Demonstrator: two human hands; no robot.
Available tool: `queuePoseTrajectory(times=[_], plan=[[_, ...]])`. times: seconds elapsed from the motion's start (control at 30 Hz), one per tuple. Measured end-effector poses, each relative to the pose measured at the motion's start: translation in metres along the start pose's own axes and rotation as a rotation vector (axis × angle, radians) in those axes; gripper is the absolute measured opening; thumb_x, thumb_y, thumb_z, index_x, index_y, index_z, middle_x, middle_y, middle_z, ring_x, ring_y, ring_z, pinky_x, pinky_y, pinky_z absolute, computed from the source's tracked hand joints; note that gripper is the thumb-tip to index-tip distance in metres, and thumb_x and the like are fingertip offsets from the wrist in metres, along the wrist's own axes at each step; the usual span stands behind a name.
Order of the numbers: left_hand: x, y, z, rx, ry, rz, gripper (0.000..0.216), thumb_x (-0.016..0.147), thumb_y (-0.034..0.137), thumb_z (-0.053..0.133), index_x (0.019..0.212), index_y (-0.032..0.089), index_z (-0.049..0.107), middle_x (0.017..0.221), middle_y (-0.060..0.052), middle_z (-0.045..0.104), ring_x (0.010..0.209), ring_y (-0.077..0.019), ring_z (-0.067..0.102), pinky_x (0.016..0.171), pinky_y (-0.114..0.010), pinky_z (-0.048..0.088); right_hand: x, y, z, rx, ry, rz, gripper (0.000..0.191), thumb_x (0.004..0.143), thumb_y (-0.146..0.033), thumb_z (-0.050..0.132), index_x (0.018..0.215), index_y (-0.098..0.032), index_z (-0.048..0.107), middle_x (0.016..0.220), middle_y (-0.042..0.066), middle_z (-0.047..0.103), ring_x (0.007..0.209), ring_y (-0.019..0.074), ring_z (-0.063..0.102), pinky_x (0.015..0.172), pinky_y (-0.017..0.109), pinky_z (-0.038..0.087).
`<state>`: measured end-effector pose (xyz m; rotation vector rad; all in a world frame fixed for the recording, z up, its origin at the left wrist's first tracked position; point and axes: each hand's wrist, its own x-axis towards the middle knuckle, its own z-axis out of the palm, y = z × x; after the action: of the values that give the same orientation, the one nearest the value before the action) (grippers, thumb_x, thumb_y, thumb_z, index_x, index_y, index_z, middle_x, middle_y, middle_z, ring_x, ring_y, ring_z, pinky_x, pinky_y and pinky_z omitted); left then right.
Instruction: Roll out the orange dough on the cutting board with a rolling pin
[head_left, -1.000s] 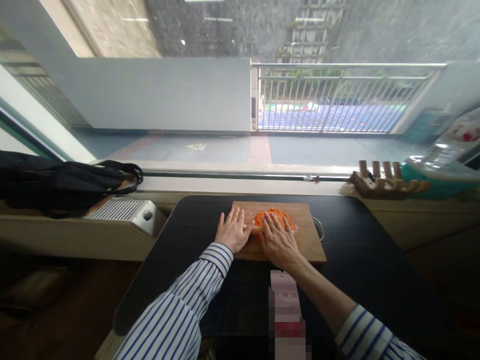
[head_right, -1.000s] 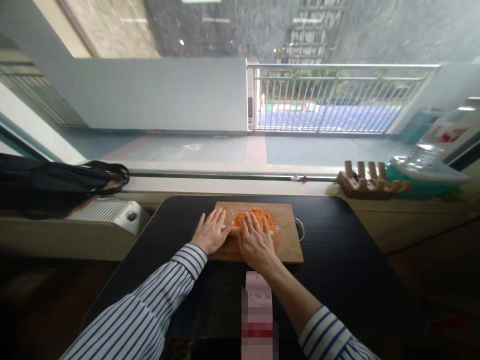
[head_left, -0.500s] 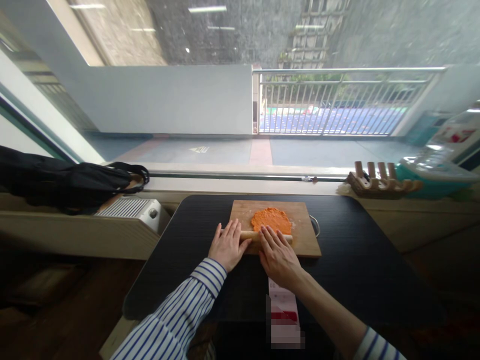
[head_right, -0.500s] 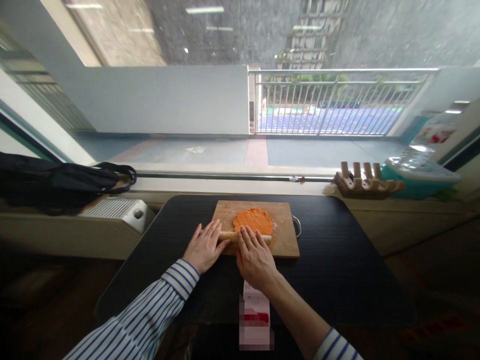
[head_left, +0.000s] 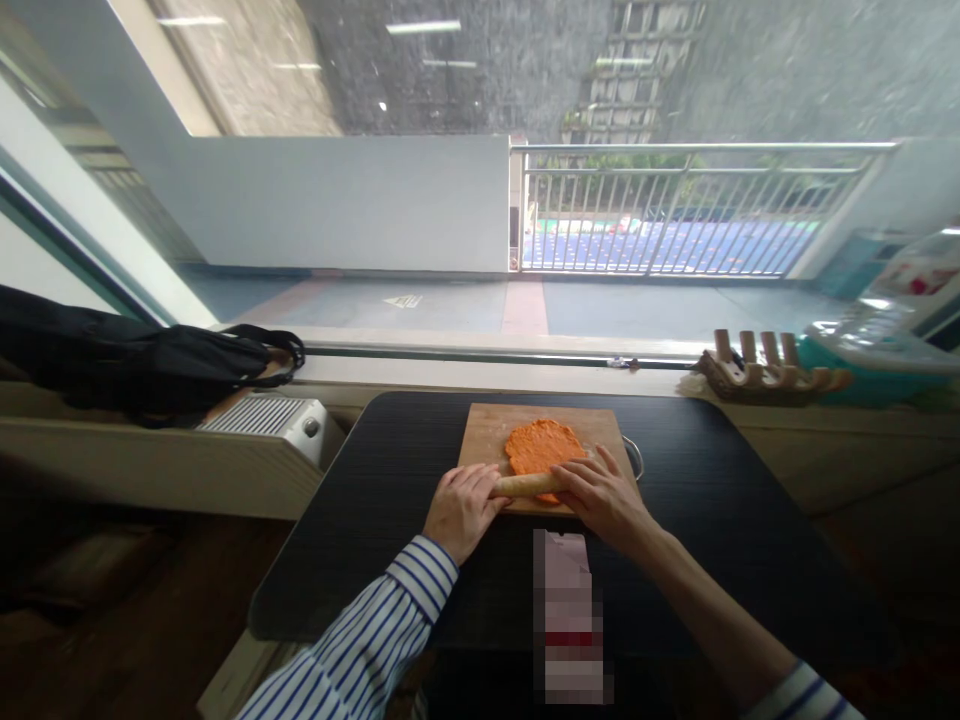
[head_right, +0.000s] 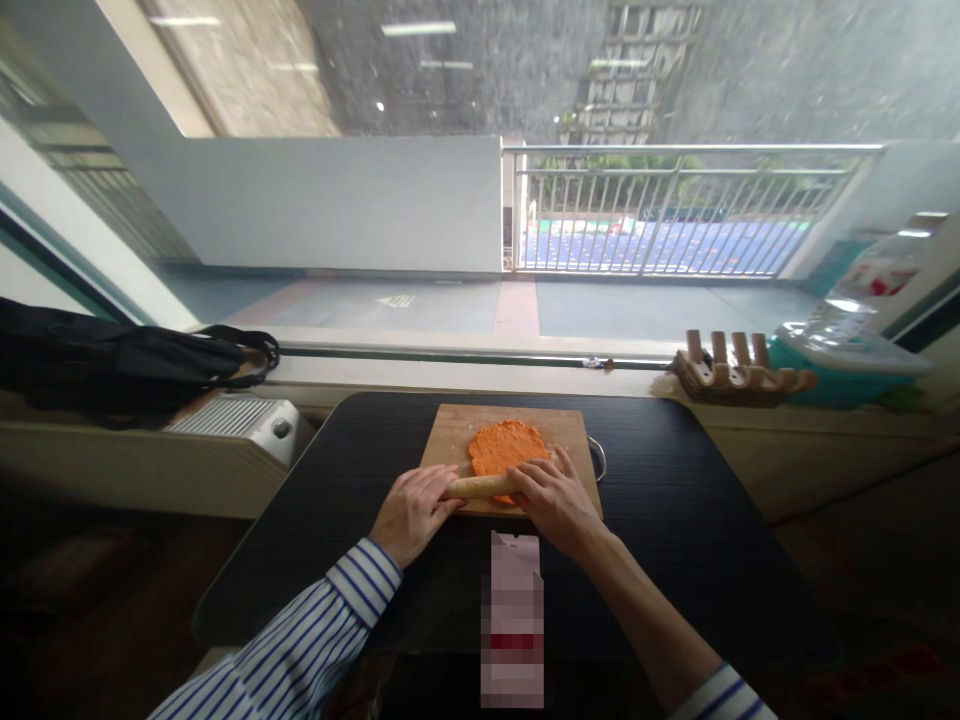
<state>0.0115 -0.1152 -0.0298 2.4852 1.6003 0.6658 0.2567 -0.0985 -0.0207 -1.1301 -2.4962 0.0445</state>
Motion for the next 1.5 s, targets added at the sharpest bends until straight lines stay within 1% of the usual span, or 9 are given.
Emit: queuePoseTrajectory(times=[0.13,0.27,0.37,0.47,0.7,0.87,1.07,1.23,1.5], plan=[[0.012,0.006,0.0,-0.143,0.153,-0.091,0.034,0.088,0.039,0.047,0.107,0.015,0.061,0.118,-0.014,0.062,0.113,-0.0257,0.055,0.099,-0.045,0.042,-0.009,0.027,-0.007,0.004,0.064,-0.01,0.025,0.092,-0.027,0.048,0.115,-0.02,0.057,0.11,0.009,0.066,0.104,0.0207,0.058,0.103,0.046,0.032],[0.031,-0.002,-0.002,-0.358,0.318,-0.427,0.039,0.084,0.043,0.052,0.11,0.014,0.057,0.111,-0.014,0.062,0.102,-0.0245,0.059,0.09,-0.042,0.049,-0.015,0.056,-0.007,0.024,0.13,0.227,0.029,0.091,-0.034,0.048,0.115,-0.02,0.058,0.107,0.01,0.066,0.098,0.0241,0.06,0.085,0.039,0.046],[0.045,-0.007,0.0,-0.68,0.196,-0.774,0.046,0.078,0.042,0.061,0.112,0.013,0.053,0.105,-0.012,0.06,0.086,-0.0197,0.063,0.073,-0.033,0.055,-0.01,0.068,-0.008,0.128,0.112,0.422,0.035,0.091,-0.039,0.044,0.116,-0.02,0.057,0.103,0.01,0.067,0.093,0.0235,0.062,0.079,0.035,0.047],[0.057,-0.006,0.006,-0.903,0.005,-0.915,0.045,0.076,0.035,0.066,0.109,0.01,0.051,0.091,-0.01,0.062,0.071,-0.0154,0.063,0.059,-0.027,0.055,0.005,0.071,-0.009,0.258,0.023,0.594,0.041,0.085,-0.047,0.049,0.115,-0.021,0.059,0.096,0.007,0.069,0.085,0.0221,0.065,0.071,0.03,0.047],[0.076,0.0,0.014,-0.921,-0.138,-0.927,0.035,0.076,0.026,0.066,0.102,0.007,0.053,0.073,-0.006,0.063,0.055,-0.011,0.059,0.047,-0.021,0.049,0.049,0.074,0.002,0.288,-0.162,0.761,0.023,0.073,-0.039,0.06,0.086,-0.023,0.07,0.068,0.001,0.066,0.064,0.0165,0.061,0.054,0.023,0.037],[0.083,-0.002,0.01,-0.867,-0.218,-0.87,0.015,0.075,0.021,0.065,0.083,0.009,0.06,0.067,-0.003,0.064,0.051,-0.01,0.057,0.045,-0.021,0.045,0.067,0.074,0.005,0.353,-0.155,0.697,0.022,0.072,-0.028,0.059,0.089,-0.022,0.071,0.067,0.0,0.066,0.064,0.0157,0.059,0.056,0.022,0.036],[0.085,-0.002,0.013,-0.797,-0.147,-0.788,0.015,0.068,0.013,0.069,0.077,0.014,0.057,0.078,-0.005,0.067,0.074,-0.0146,0.064,0.065,-0.025,0.052,0.074,0.07,0.003,0.366,-0.175,0.68,0.029,0.07,-0.024,0.058,0.096,-0.023,0.071,0.071,0.0,0.067,0.064,0.0147,0.058,0.053,0.021,0.033],[0.086,-0.005,0.023,-0.958,-0.135,-0.748,0.022,0.073,0.01,0.064,0.09,0.016,0.051,0.071,-0.004,0.068,0.066,-0.0167,0.066,0.064,-0.032,0.055,0.073,0.074,0.006,0.393,-0.194,0.67,0.03,0.071,-0.023,0.053,0.094,-0.021,0.072,0.062,-0.001,0.062,0.055,0.0125,0.053,0.05,0.021,0.03],[0.11,-0.014,0.032,-0.9,-0.111,-0.607,0.016,0.076,0.012,0.059,0.091,0.014,0.065,0.091,-0.007,0.073,0.089,-0.0187,0.067,0.085,-0.033,0.053,0.056,0.079,0.001,0.444,-0.228,0.772,0.018,0.069,-0.027,0.057,0.077,-0.016,0.069,0.058,-0.001,0.06,0.055,0.0127,0.054,0.048,0.02,0.031]])
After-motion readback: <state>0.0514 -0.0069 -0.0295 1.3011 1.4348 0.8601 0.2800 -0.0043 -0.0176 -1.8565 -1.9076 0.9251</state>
